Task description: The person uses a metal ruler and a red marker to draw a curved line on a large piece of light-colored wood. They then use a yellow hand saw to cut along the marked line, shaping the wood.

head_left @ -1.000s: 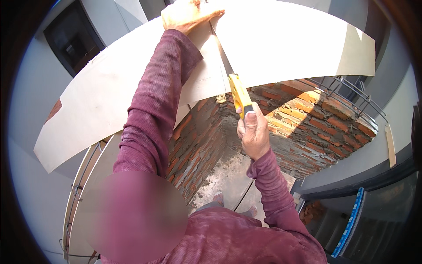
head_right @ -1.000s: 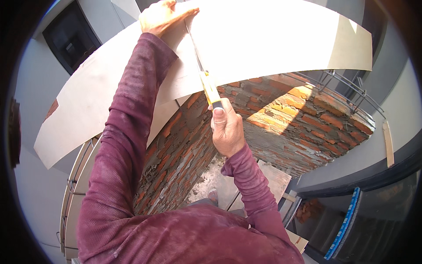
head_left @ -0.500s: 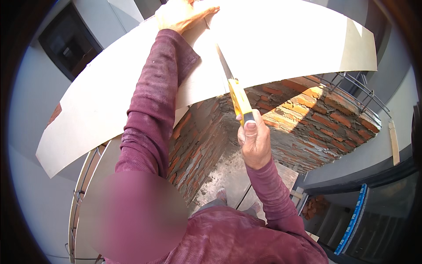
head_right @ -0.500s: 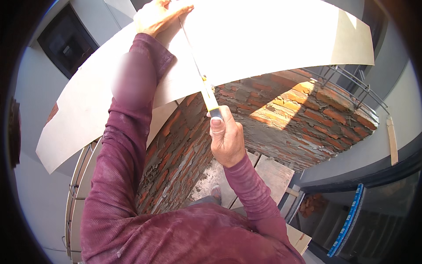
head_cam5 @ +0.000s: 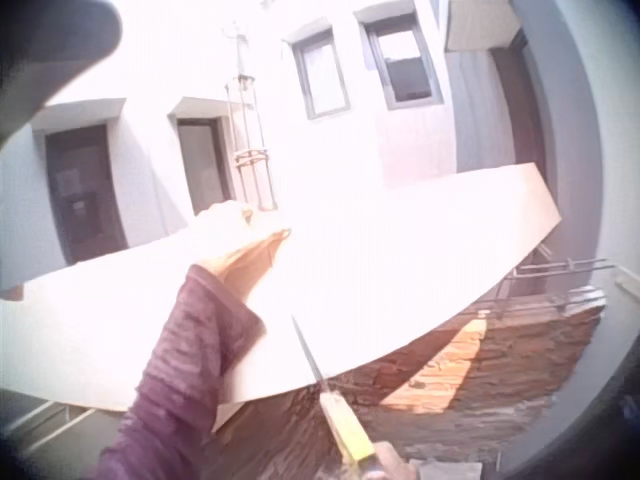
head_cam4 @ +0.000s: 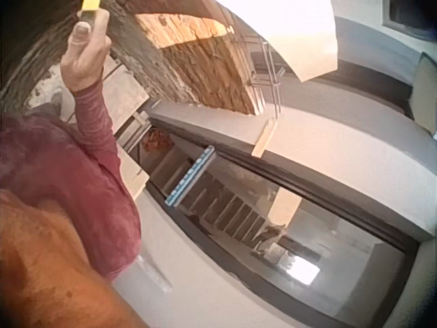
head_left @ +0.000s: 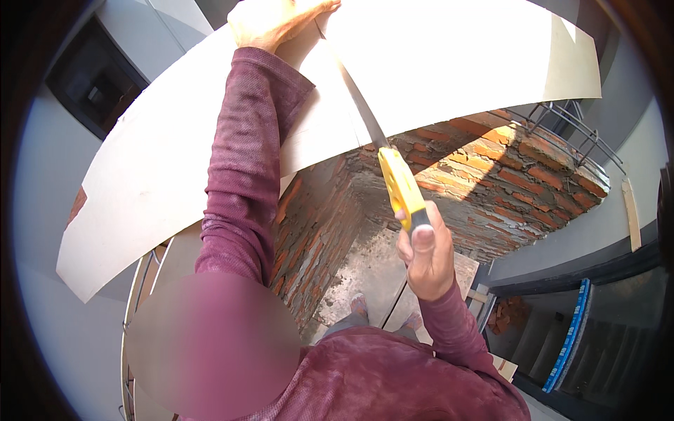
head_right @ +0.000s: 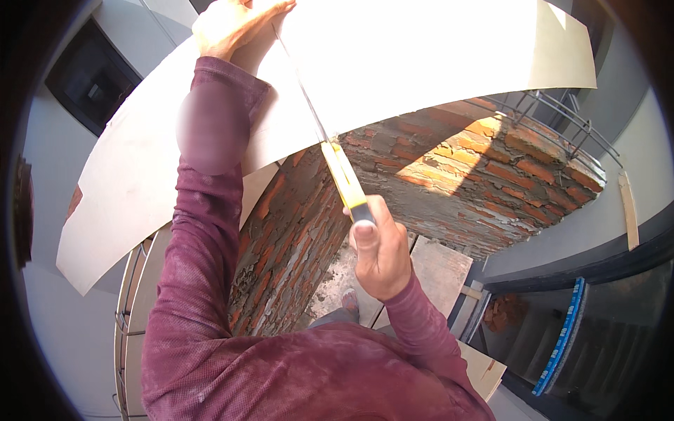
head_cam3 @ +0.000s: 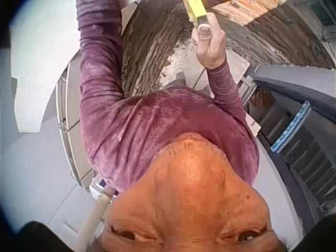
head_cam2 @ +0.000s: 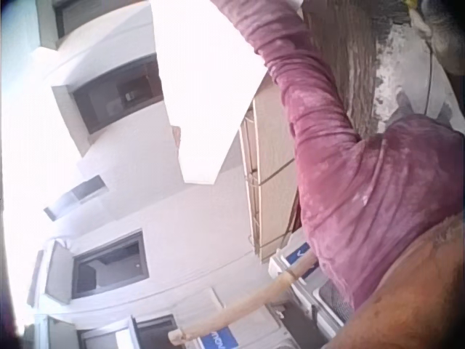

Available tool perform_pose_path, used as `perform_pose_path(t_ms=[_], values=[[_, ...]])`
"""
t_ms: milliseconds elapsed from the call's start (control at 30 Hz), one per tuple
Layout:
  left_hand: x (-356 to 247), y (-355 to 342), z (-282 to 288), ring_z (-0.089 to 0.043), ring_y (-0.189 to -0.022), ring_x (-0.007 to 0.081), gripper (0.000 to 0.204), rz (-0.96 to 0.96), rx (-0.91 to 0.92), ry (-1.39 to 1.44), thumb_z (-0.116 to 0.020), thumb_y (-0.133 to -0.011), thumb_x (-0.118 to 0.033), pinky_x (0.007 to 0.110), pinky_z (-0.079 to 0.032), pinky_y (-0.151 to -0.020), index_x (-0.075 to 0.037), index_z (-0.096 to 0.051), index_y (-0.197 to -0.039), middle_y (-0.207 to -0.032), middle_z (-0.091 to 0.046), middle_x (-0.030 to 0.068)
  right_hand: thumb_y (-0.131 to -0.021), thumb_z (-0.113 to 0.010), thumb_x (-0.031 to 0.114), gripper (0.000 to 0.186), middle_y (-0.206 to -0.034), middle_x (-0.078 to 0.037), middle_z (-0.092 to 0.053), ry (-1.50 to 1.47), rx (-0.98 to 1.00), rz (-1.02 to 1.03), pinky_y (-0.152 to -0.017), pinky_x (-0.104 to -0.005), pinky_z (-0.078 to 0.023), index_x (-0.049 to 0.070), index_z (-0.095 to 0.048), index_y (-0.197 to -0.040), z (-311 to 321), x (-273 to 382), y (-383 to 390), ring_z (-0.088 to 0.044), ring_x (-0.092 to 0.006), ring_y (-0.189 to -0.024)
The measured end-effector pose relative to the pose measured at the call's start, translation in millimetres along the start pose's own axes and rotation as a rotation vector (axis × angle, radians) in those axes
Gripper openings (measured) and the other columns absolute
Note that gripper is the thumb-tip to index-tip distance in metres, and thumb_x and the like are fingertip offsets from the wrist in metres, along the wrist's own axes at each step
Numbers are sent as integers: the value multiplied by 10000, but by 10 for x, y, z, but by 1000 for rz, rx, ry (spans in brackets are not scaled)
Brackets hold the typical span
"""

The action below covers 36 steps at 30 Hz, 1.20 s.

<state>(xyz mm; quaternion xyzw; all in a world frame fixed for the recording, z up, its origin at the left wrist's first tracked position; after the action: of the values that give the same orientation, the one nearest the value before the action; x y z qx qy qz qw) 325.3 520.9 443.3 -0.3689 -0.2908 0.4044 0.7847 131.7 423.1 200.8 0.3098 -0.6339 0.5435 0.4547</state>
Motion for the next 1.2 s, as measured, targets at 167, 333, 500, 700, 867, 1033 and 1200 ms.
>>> perform_pose_path(t_ms=[167, 333, 500, 700, 867, 1033, 1200], values=[[-93, -147, 88, -662, -637, 280, 281, -28, -13, 15, -600, -883, -354, 393, -521, -597, -112, -718, -805, -733, -684, 110, -987, -317, 644, 712, -572, 7, -477, 11, -81, -147, -471, -254, -318, -27, -545, -1059, 368, -45, 1219, -451, -79, -472], [-131, -111, 14, -661, -621, 279, 264, -46, -28, 68, -602, -889, -332, 392, -521, -583, -114, -717, -794, -719, -682, 109, -1033, -343, 541, 596, -565, -11, -463, 76, -25, 64, -468, -283, -342, -21, -538, -1055, 30, 68, -247, -459, -97, -483], [69, -21, 105, -661, -615, 265, 216, 231, 145, 297, -607, -889, -299, 381, -525, -572, -132, -720, -811, -726, -685, 96, -999, -328, 621, 679, -570, -4, -483, 71, -9, -58, -473, -266, -342, -18, -554, -1036, 168, -27, 717, -456, -89, -484], [-95, -52, 59, -676, -669, 271, 196, -118, -3, -21, -607, -873, -304, 392, -542, -626, -167, -727, -801, -778, -698, 101, -1000, -346, 609, 667, -569, -25, -485, 73, -23, -51, -464, -268, -336, -28, -535, -1053, 206, -14, 574, -451, -93, -463], [-204, -79, 36, -692, -720, 296, 253, -205, -39, 60, -612, -857, -374, 399, -548, -646, -159, -742, -827, -817, -716, 123, -1017, -339, 578, 623, -548, -29, -457, 68, -67, 13, -472, -303, -371, -14, -532, -1036, -1, -71, -60, -462, -124, -459], [-120, -173, 43, -699, -771, 286, 254, -20, 32, 77, -601, -864, -355, 399, -546, -653, -142, -739, -846, -867, -723, 116, -989, -306, 647, 728, -539, 15, -452, 75, -123, -180, -464, -255, -320, -36, -557, -1013, 368, -94, 1362, -443, -71, -468], [-54, -145, 55, -696, -767, 285, 249, -23, 4, 69, -602, -862, -351, 399, -544, -650, -143, -736, -843, -862, -719, 115, -1055, -368, 465, 485, -563, -28, -456, 87, -63, 77, -467, -303, -374, 14, -544, -1013, -7, -60, -147, -468, -131, -478]])
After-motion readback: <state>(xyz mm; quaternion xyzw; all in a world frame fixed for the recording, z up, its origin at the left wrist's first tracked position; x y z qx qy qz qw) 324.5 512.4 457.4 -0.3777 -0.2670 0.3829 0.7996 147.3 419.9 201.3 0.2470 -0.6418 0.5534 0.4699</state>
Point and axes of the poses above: each hand's wrist, its own y-axis away from the middle knuckle, its own z-axis out of the back of the hand, x = y × z, the point moved 9 cm from there along -y, towards the middle knuckle
